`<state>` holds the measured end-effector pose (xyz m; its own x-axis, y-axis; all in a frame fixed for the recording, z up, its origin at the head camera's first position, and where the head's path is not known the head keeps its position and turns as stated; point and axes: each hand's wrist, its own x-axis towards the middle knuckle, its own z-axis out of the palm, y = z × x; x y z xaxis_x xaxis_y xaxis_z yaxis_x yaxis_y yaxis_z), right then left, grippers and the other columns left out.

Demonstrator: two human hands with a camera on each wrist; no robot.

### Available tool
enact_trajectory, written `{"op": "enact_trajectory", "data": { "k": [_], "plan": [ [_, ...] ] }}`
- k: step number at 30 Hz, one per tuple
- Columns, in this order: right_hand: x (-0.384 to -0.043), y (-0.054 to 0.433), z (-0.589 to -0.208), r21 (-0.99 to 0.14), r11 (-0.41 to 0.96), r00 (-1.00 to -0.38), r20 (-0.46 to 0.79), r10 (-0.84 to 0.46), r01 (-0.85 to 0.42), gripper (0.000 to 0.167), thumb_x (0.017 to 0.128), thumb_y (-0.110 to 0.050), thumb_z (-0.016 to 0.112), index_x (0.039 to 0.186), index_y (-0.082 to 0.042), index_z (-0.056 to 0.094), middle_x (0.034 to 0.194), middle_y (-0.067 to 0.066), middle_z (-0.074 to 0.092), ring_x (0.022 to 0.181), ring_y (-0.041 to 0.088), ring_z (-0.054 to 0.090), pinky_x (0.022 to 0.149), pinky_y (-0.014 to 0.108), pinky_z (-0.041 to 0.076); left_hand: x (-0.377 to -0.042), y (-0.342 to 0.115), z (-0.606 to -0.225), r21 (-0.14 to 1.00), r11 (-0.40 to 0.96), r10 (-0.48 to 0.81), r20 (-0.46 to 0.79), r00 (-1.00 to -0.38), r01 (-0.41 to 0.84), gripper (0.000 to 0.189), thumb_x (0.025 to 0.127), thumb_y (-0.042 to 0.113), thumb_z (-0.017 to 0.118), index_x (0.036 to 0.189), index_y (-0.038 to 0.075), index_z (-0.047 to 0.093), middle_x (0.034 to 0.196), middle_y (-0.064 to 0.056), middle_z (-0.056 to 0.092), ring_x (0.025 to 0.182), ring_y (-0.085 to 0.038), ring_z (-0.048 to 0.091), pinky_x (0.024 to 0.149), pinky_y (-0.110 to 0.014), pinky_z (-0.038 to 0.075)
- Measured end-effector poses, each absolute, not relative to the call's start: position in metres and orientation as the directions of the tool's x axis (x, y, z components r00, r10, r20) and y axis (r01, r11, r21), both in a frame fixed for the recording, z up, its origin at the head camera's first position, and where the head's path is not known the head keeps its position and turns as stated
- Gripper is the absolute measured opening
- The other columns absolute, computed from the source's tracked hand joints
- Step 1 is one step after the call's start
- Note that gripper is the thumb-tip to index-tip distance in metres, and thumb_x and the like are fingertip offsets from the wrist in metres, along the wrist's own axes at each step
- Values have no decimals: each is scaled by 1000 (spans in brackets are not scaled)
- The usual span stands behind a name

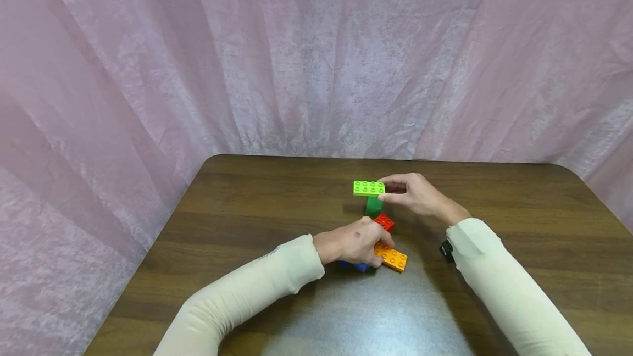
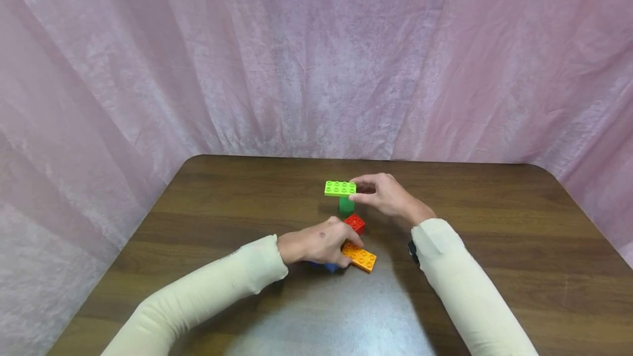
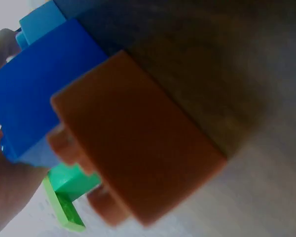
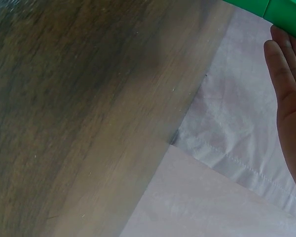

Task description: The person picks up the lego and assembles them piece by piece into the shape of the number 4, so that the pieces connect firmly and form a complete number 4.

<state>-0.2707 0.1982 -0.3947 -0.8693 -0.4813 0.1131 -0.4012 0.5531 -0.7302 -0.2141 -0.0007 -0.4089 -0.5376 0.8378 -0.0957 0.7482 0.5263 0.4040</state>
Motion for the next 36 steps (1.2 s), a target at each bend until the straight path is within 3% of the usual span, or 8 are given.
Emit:
{"op": "enact_trajectory", "data": {
  "k": [4, 7, 11, 19, 25, 36],
  "plan": [
    [-270, 198, -394, -728, 559, -871, 107, -479, -397, 43, 93, -18, 73, 129, 4, 63, 111, 16, 72, 101, 26, 69, 84, 38, 57, -216, -8, -400, 430, 486, 848, -20, -530, 761, 33, 83, 17, 80, 115, 11, 76, 100, 8, 71, 75, -3, 54, 68, -9, 45],
    [-270, 198, -394, -732, 559, -872, 96, -480, -389, 44, 94, -18, 73, 130, 4, 62, 112, 16, 72, 102, 27, 69, 84, 37, 57, -218, -18, -390, 453, 463, 845, 33, -534, 762, 33, 83, 17, 80, 116, 10, 75, 104, 5, 71, 79, -5, 56, 70, -8, 46],
    [-269, 197, -393, -730, 563, -873, 94, -479, -387, 44, 94, -19, 72, 130, 5, 62, 115, 17, 71, 104, 28, 68, 84, 37, 57, -225, -34, -376, 484, 466, 817, 86, -570, 741, 34, 84, 14, 79, 117, 7, 74, 111, -1, 71, 87, -7, 58, 76, -10, 47],
    [-268, 198, -393, -707, 577, -872, 116, -475, -408, 44, 94, -18, 72, 129, 6, 62, 117, 20, 69, 105, 30, 68, 86, 40, 57, -244, -59, -356, 488, 480, 748, 206, -631, 729, 33, 85, 14, 79, 115, 4, 74, 106, -5, 71, 87, -11, 63, 76, -17, 53],
    [-270, 198, -393, -728, 567, -875, 95, -474, -386, 47, 95, -21, 72, 131, 5, 61, 118, 19, 69, 106, 28, 68, 86, 39, 57, -259, -72, -352, 481, 487, 708, 271, -652, 729, 27, 86, 10, 78, 111, 2, 75, 110, -7, 71, 91, -15, 66, 79, -26, 57],
    [-269, 198, -392, -718, 575, -874, 96, -475, -391, 46, 94, -22, 72, 131, 4, 62, 114, 16, 71, 100, 24, 68, 83, 36, 57, -277, -82, -362, 471, 500, 649, 352, -675, 727, 27, 86, 10, 79, 112, 3, 76, 112, -7, 72, 99, -17, 67, 85, -24, 55]
  ]
}}
